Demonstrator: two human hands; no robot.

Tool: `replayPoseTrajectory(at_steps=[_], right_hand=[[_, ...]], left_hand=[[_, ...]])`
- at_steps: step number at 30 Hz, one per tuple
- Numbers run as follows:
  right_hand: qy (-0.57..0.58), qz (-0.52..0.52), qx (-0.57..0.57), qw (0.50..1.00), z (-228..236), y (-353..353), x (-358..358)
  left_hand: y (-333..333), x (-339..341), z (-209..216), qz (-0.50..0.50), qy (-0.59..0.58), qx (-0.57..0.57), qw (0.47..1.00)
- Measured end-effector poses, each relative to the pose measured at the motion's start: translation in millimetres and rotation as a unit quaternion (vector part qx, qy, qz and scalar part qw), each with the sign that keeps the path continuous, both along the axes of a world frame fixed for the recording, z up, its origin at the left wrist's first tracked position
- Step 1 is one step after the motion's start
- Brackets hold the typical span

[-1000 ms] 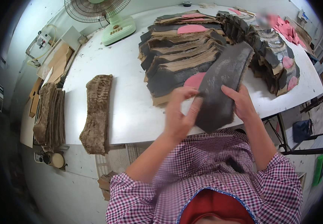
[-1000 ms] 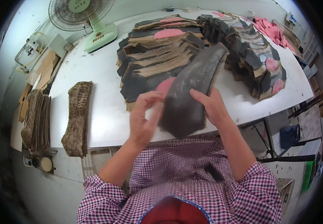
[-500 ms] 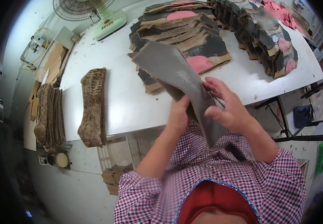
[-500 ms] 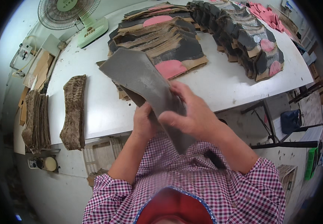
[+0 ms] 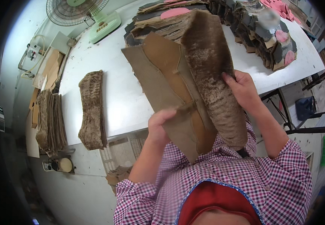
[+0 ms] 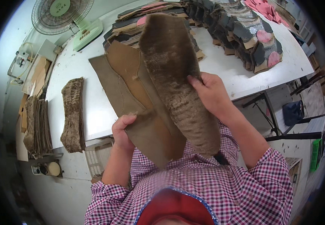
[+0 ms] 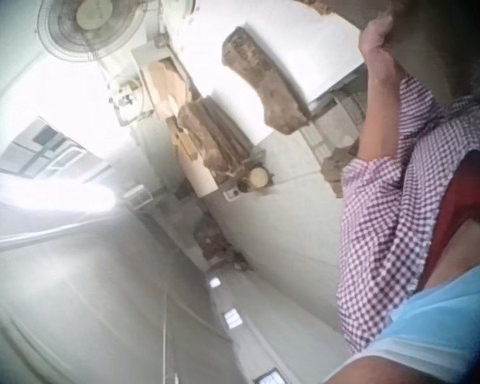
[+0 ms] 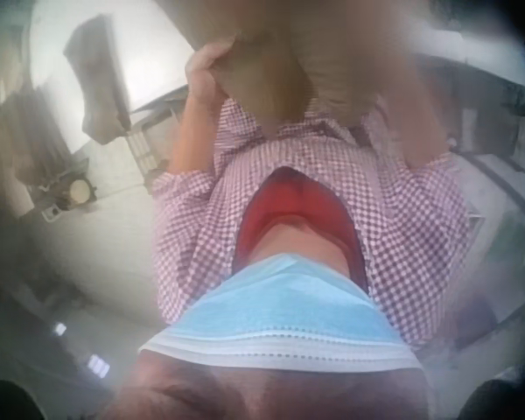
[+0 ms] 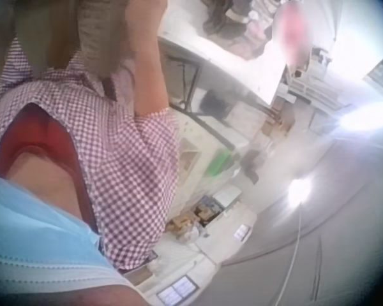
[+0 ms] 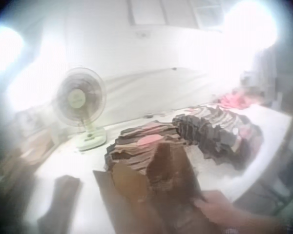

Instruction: The person repeatedly picks up individual shoe parts from a stack on a table, turns them over to inspect both sides, and places them back down. This cycle continues throughout the clip without any visible assembly or tool use.

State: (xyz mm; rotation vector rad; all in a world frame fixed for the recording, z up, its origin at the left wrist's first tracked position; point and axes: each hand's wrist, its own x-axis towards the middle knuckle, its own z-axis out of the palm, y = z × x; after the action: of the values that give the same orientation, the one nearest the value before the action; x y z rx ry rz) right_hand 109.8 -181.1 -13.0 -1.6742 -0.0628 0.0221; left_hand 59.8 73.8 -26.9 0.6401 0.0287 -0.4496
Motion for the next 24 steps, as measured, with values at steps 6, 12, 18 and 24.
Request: replayPoseTrajectory(at_steps=[6,12,18,24], right_hand=[[-0.081,0.010,-0.128,0.988,-29,17,3],[0.100,0.140,0.108,0.979,-32,46,-11],[-0.192,-0.047,-0.233,0.952,-30,25,6],[-0.268,-0.028,-0.213,0.939,36,31,-46]], left_hand=[[-14,-16,-7,0.005,-0.021,-0.085,0.996],[-28,-23,2,0.005,-0.006,-0.071,0.997],[-26,-27,14,0.037,0.030,0.044,0.998],[-33,-26,-5,0.021,0.002,0.042,0.999]])
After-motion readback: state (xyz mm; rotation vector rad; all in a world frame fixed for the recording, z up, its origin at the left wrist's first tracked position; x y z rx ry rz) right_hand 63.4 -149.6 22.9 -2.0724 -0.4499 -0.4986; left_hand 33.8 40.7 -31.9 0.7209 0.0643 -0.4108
